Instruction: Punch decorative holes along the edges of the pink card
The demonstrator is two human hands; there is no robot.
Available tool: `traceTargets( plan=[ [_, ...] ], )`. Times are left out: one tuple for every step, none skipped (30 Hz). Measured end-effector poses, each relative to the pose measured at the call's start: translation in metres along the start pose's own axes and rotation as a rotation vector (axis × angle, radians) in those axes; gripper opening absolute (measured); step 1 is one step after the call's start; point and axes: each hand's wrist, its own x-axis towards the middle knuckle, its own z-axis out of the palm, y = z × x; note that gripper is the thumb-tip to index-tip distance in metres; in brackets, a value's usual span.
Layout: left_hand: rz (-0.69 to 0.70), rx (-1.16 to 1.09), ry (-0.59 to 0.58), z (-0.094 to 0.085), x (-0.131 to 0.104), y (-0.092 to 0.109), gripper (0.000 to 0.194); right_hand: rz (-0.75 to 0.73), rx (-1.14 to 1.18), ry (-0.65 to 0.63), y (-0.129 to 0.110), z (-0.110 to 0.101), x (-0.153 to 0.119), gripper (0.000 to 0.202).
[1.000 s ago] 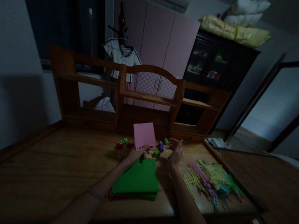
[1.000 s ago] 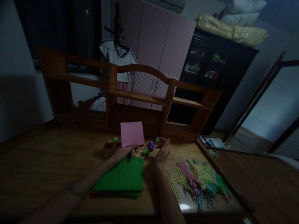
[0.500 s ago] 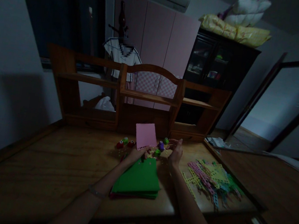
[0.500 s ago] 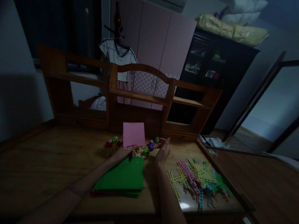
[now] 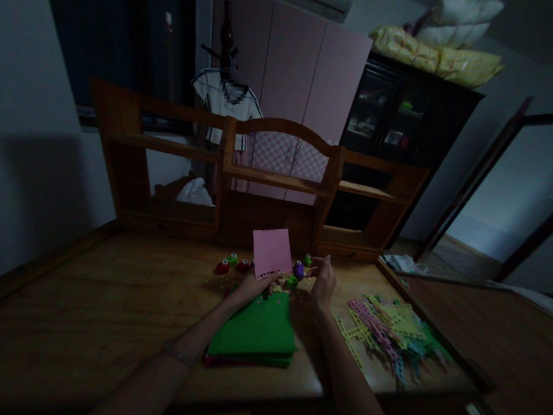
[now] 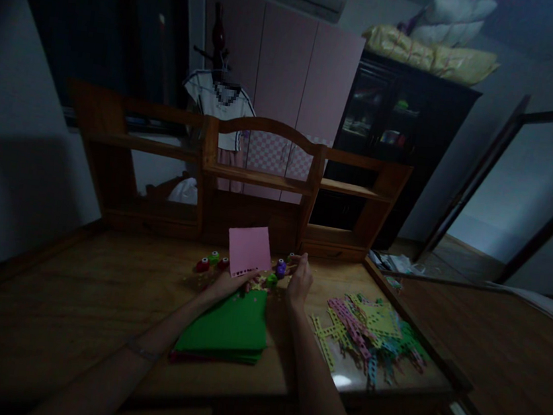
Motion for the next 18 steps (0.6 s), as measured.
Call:
traceTargets(
  plan=[
    [0.006, 0.004, -0.007, 0.000, 0.000, -0.001, 0.038, -0.002, -0.006, -0.001, -0.001, 0.000, 0.000, 0.061],
    [0.011, 0.007, -0.014, -0.001, 0.001, -0.002, 0.038, -0.007, -0.011, -0.003, -0.001, 0.000, 0.000, 0.059],
    [0.016, 0.010, -0.021, -0.001, 0.001, -0.003, 0.039, -0.015, -0.018, -0.006, -0.002, 0.001, 0.000, 0.058],
    [0.020, 0.011, -0.027, -0.001, 0.001, -0.003, 0.039, -0.026, -0.024, -0.012, -0.002, 0.001, 0.000, 0.056],
    [0.023, 0.012, -0.034, -0.001, 0.001, -0.004, 0.039, -0.038, -0.033, -0.021, -0.002, 0.001, 0.000, 0.054],
    [0.025, 0.013, -0.038, -0.001, 0.001, -0.004, 0.039, -0.051, -0.044, -0.033, -0.002, 0.001, 0.000, 0.051],
    [0.026, 0.015, -0.038, -0.001, 0.001, -0.004, 0.039, -0.062, -0.056, -0.044, -0.002, 0.001, -0.001, 0.049],
    [0.026, 0.019, -0.039, -0.001, 0.001, -0.005, 0.040, -0.074, -0.069, -0.055, -0.002, 0.001, -0.001, 0.046],
    [0.025, 0.025, -0.039, -0.001, 0.001, -0.005, 0.040, -0.084, -0.082, -0.065, -0.001, 0.001, -0.001, 0.044],
    [0.026, 0.032, -0.039, -0.001, 0.001, -0.005, 0.040, -0.094, -0.093, -0.071, 0.000, 0.001, -0.001, 0.042],
    [0.027, 0.034, -0.039, -0.001, 0.001, -0.006, 0.040, -0.103, -0.104, -0.075, 0.001, 0.001, -0.001, 0.041],
    [0.031, 0.029, -0.039, 0.000, 0.002, -0.006, 0.040, -0.112, -0.114, -0.078, 0.002, 0.001, -0.001, 0.040],
    [0.034, 0.019, -0.037, 0.000, 0.002, -0.007, 0.040, -0.119, -0.120, -0.082, 0.003, 0.001, 0.000, 0.039],
    [0.037, 0.008, -0.035, 0.000, 0.002, -0.008, 0.040, -0.126, -0.126, -0.089, 0.004, 0.002, 0.000, 0.039],
    [0.036, 0.002, -0.032, 0.000, 0.003, -0.010, 0.040, -0.131, -0.130, -0.095, 0.004, 0.002, 0.000, 0.038],
    [0.031, 0.002, -0.031, 0.000, 0.004, -0.011, 0.040, -0.135, -0.132, -0.103, 0.005, 0.002, -0.001, 0.038],
    [0.026, 0.006, -0.030, 0.000, 0.004, -0.012, 0.040, -0.136, -0.133, -0.109, 0.004, 0.002, -0.001, 0.038],
    [0.022, 0.011, -0.031, 0.000, 0.005, -0.013, 0.040, -0.133, -0.131, -0.115, 0.004, 0.002, -0.001, 0.038]
  ],
)
